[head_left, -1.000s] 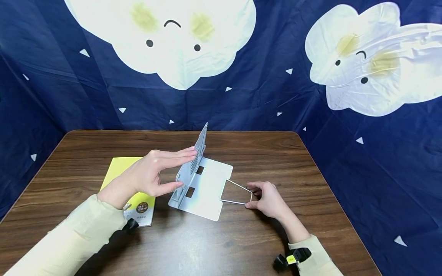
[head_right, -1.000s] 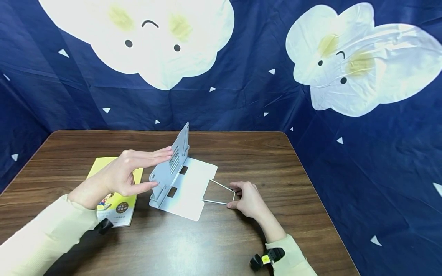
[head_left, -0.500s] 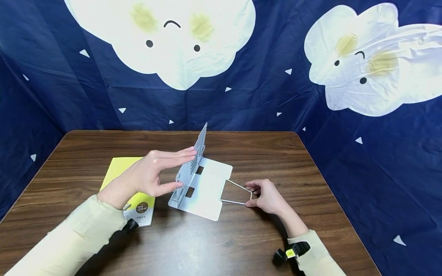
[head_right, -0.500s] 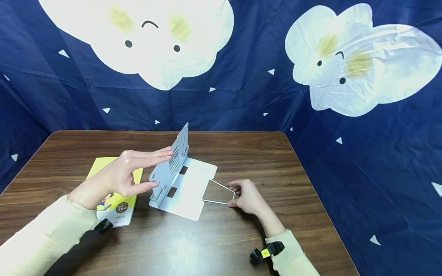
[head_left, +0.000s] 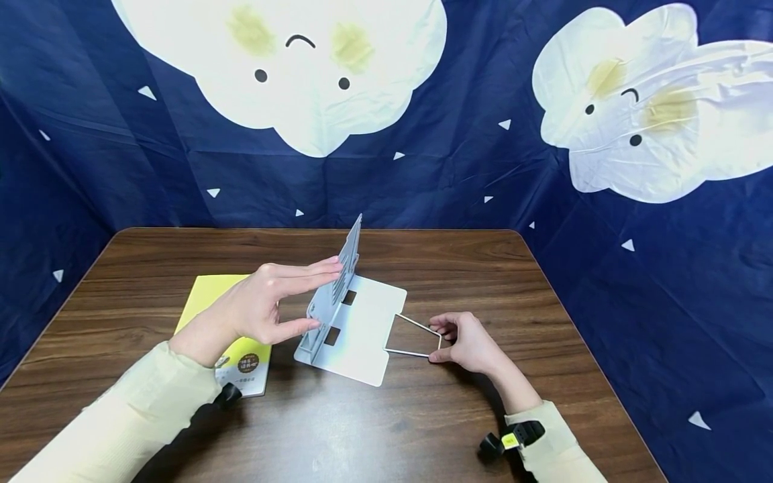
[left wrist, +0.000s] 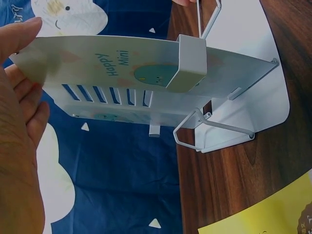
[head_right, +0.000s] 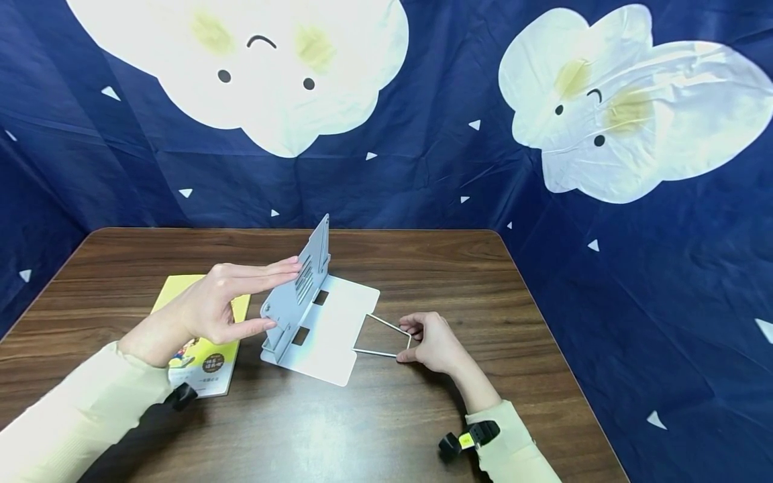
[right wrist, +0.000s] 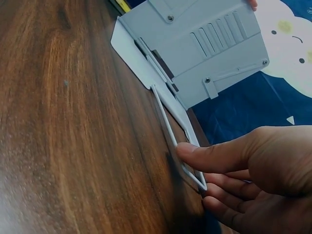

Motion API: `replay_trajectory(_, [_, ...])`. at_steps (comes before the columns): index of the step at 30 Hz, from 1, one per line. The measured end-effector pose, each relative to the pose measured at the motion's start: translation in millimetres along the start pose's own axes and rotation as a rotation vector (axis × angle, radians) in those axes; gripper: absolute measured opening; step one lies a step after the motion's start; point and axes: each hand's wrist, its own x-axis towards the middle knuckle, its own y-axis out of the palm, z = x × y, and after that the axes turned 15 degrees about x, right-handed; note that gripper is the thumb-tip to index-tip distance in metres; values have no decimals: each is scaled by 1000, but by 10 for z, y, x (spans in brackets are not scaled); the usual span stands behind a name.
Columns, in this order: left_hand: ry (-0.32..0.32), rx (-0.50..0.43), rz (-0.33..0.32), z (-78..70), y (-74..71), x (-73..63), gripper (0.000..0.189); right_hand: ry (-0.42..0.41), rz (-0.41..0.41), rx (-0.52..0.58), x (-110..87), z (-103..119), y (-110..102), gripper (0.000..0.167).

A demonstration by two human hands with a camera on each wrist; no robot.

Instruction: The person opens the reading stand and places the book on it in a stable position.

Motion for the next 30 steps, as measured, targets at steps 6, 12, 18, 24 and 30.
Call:
replay_trajectory(6, [1, 3, -6, 7, -5, -15, 65, 13, 16, 9, 8, 8, -6, 60])
replay_trajectory(12, [17, 8, -13, 14, -5, -15, 64, 31, -2, 43, 7, 12, -5, 62])
replay_trajectory(18, [22, 18, -19, 19, -10, -22, 63, 29, -15, 52, -9, 53, -43, 62])
replay_trajectory(24, [36, 20, -26, 22, -4, -27, 62, 18, -21, 119, -14, 95, -76, 63])
replay_trajectory(30, [29, 22, -28, 23, -9, -35, 62, -9, -42, 269, -1, 93, -84, 65])
